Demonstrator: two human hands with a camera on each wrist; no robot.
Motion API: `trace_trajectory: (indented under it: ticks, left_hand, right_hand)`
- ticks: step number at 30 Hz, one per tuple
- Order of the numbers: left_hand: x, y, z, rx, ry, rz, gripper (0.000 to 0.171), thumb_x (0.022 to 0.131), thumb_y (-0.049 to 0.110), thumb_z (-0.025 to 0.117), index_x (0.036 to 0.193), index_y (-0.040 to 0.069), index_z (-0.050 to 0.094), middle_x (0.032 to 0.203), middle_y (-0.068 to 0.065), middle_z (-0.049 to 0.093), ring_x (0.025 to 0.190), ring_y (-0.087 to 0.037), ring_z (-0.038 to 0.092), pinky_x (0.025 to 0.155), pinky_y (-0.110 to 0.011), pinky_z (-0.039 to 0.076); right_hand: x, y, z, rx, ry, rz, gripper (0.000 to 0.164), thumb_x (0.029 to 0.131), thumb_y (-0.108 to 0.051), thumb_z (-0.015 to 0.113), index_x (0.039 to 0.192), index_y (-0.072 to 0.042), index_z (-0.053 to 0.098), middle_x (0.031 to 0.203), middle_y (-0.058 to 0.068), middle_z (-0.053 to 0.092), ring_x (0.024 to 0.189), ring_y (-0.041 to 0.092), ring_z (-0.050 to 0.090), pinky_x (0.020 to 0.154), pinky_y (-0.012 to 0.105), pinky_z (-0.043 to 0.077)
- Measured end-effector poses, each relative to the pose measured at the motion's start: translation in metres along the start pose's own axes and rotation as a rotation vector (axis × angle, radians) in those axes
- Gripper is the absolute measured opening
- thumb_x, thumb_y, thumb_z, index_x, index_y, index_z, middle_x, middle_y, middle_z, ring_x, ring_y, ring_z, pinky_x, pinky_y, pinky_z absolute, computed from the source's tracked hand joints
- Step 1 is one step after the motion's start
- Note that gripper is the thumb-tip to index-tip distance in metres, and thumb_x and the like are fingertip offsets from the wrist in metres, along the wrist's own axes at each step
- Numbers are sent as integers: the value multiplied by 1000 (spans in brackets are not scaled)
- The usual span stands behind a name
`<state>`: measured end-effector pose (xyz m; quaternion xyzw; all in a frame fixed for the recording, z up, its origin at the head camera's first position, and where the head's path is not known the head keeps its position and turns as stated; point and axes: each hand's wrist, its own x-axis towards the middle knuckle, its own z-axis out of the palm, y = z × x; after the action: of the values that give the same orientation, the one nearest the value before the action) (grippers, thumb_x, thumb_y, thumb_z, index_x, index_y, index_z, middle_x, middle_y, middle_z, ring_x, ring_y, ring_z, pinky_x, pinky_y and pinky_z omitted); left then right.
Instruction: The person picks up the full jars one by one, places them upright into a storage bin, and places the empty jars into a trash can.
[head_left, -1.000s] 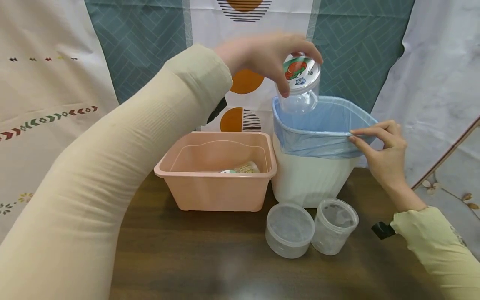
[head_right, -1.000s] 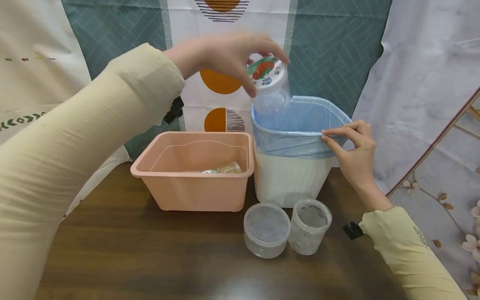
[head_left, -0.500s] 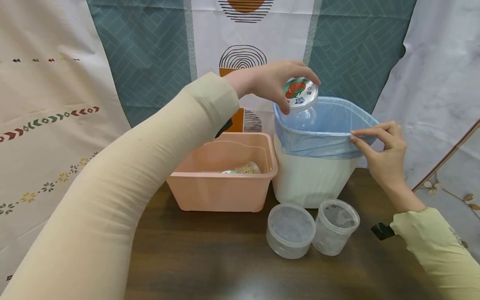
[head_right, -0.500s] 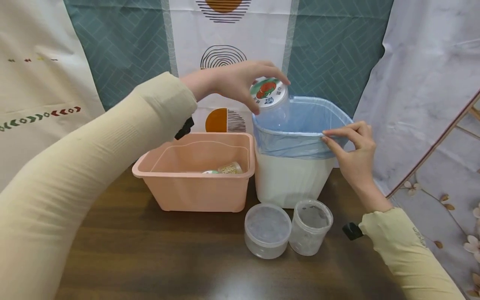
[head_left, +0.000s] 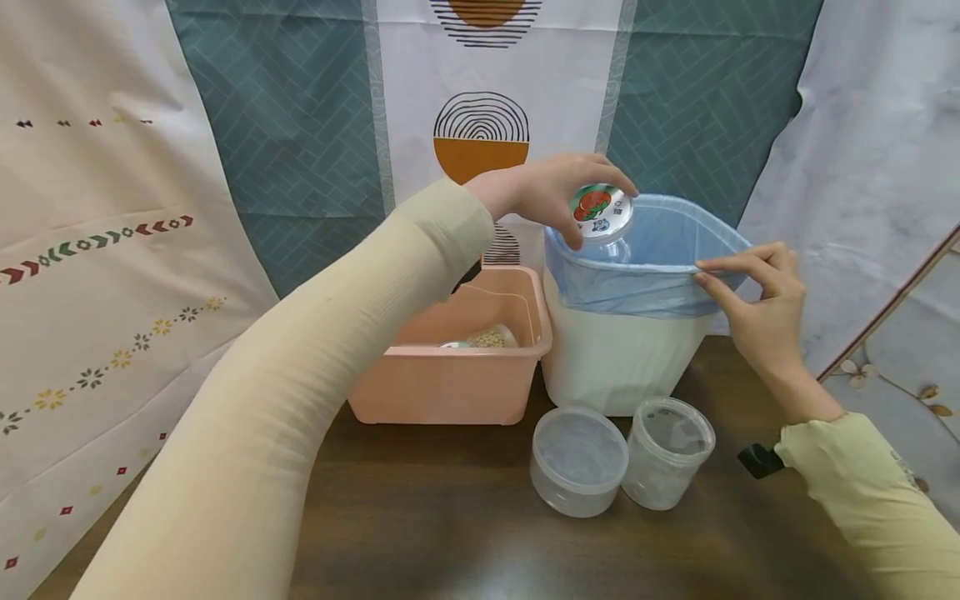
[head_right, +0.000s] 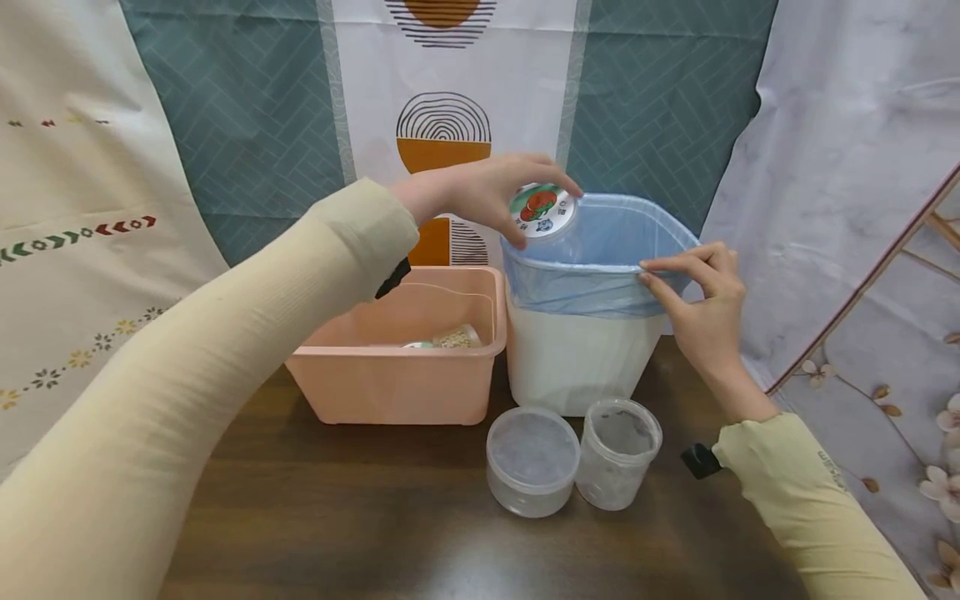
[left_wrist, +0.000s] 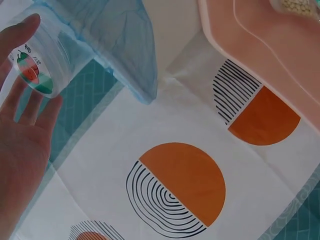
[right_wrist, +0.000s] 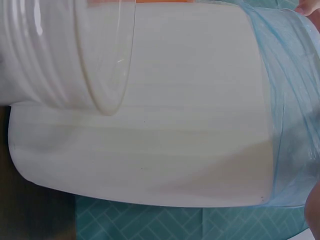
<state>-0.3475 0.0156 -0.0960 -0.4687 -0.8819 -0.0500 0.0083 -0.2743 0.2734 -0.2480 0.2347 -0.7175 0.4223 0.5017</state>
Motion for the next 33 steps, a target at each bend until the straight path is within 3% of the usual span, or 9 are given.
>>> trace_trajectory:
  ticks: [9,16,21,27,33]
  left_hand:
    - [4,-2,6,-11,-51,-43,76,85,20,75,150,32,39,158,3,31,141,-18,31,110,-30,42]
    - [6,-1,4,8,-71,-36,74,85,19,75,149,33,40,158,4,30,140,-17,31,110,-32,41]
    - [5,0,3,1,-109,-39,78,87,19,73,153,33,34,163,5,23,148,-17,24,117,-34,34]
    - [-2,2,6,-12,-69,3,80,88,24,73,155,32,30,164,7,23,151,-15,20,121,-35,28]
    - [-14,-1,19,-5,-37,82,82,88,28,75,156,28,29,163,6,26,152,-15,21,124,-35,22]
  right_hand:
    - [0,1,1,17,7,-1,13,78,14,74,91,12,72,90,-27,49,90,-4,39,85,15,25]
    - [1,3,1,17,9,-10,13,78,14,73,91,12,72,90,-27,49,90,-5,39,86,16,25]
    - [0,4,0,18,5,-4,13,78,14,73,91,13,72,90,-27,49,90,-5,39,86,16,26]
    - [0,5,-1,16,5,6,13,78,14,74,91,12,72,91,-27,49,91,-5,40,86,15,26]
    - [0,6,-1,-1,-6,10,14,77,14,74,91,11,73,90,-27,48,90,-6,39,85,15,25]
